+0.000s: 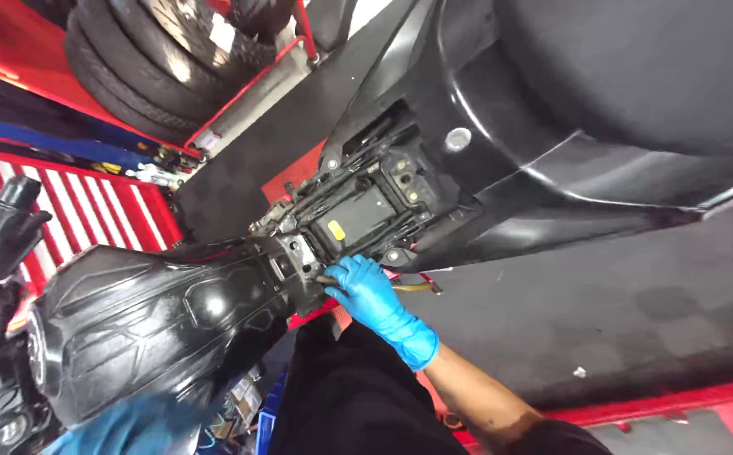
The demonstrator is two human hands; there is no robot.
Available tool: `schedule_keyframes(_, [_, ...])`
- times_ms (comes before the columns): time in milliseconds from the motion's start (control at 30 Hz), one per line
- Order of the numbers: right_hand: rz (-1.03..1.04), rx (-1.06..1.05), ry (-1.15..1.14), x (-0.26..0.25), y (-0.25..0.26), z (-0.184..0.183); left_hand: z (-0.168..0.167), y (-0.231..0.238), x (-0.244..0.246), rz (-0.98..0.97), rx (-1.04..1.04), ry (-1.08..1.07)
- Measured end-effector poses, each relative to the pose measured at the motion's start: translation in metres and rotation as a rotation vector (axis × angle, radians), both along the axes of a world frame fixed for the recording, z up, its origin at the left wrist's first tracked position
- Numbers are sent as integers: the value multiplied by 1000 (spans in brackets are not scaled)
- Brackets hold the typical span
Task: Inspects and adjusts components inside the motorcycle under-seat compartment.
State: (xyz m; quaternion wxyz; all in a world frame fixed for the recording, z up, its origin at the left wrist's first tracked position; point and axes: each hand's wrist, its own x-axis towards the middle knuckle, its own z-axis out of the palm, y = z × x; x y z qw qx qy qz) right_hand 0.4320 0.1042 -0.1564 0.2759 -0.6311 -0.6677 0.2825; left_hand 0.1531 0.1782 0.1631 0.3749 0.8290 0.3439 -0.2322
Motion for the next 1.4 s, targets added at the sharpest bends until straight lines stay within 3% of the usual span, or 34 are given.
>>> schedule_keyframes(33, [-7, 10, 2, 0, 0, 0, -12, 23, 47, -155, 148, 55])
schedule_keyframes(100, [-29, 32, 18, -1, -1, -3, -68, 60, 108, -383, 362, 58])
schedule_keyframes(233, [-66, 34, 26, -5, -1, -2, -176, 108, 154, -659, 153, 129])
schedule_keyframes(333, [-70, 18, 33, -3, 0, 2, -204, 120, 160, -772, 92, 140])
schedule_keyframes(533, [20, 36, 26, 6, 15, 5, -208, 107, 161, -823, 151, 229])
schedule_keyframes(633, [-32, 45, -50, 19, 49, 16, -192, 112, 154, -765, 253, 125])
schedule_keyframes(733, [-51, 127, -181, 25, 115, 30, -170, 116, 143, -746, 292, 5])
schedule_keyframes(900, [263, 119, -385, 23, 240, 32, -171, 115, 149, -776, 226, 106])
schedule_keyframes(967, [333, 74, -441, 27, 247, 25, -187, 118, 151, -778, 209, 140])
schedule_keyframes(1067, [283, 89, -421, 34, 225, 30, -204, 122, 153, -779, 188, 157])
schedule_keyframes(1233, [247, 264, -509, 23, 228, 32, -203, 125, 155, -748, 156, 160])
schedule_keyframes(1400, [339, 180, -539, 4, 253, 16, -206, 124, 158, -677, 91, 218])
